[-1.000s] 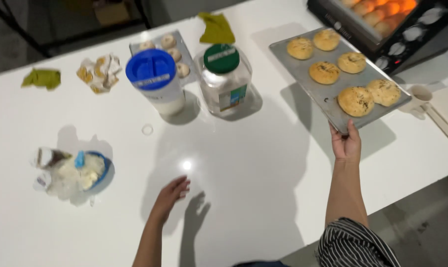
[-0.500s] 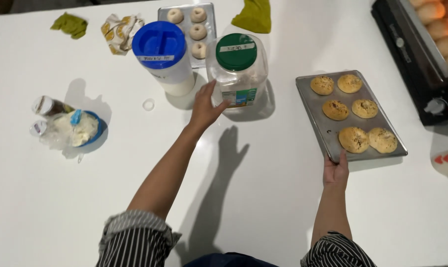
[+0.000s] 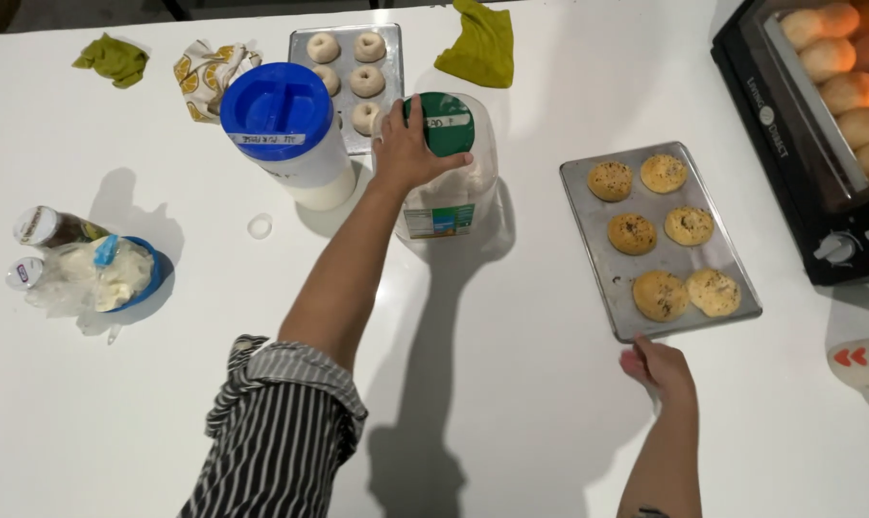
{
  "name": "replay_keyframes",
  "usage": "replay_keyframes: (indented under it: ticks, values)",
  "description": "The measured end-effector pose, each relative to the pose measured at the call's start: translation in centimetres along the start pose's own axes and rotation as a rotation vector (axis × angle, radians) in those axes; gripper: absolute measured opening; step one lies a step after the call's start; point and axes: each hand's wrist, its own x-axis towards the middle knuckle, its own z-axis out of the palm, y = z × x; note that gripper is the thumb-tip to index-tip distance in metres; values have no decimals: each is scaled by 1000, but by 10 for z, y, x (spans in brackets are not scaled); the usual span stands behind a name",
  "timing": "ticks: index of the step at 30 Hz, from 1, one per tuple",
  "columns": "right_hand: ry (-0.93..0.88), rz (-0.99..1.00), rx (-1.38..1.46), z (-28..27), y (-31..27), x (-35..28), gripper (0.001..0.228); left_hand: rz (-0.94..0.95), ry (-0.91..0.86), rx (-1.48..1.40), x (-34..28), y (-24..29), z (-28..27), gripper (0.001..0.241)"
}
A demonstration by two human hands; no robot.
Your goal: Cleaning table surfaces with a cloth and checking on bread rolls in the oven.
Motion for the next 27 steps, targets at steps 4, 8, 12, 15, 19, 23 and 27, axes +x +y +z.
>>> replay_keyframes:
  ticks: [4, 8, 12, 15, 19, 23, 27]
  values:
    - [-52, -209, -192, 0, -31, 18, 38, -27, 46, -8, -10, -2, 10, 133]
    - [-60, -790, -222, 100, -146, -119, 32, 117, 171, -73, -48, 0, 12, 131]
    - [-233, -1314, -395, 194, -203, -170, 48, 285, 179, -178, -120, 14, -6, 132]
    - [-491, -1138, -253, 233, -196, -142, 55, 377, 165, -283, -175, 17, -33, 130]
    - [-690, -1046, -195, 248, -162, -163, 55, 389, 156, -460, -218, -23, -80, 131]
    - [-602, -1176, -36, 262, -106, -165, 51, 176, 45, -756, -239, -84, -89, 126]
    - [-338, -1160, 216, 278, -85, -162, 46, -150, -60, -1015, -256, -130, -57, 92]
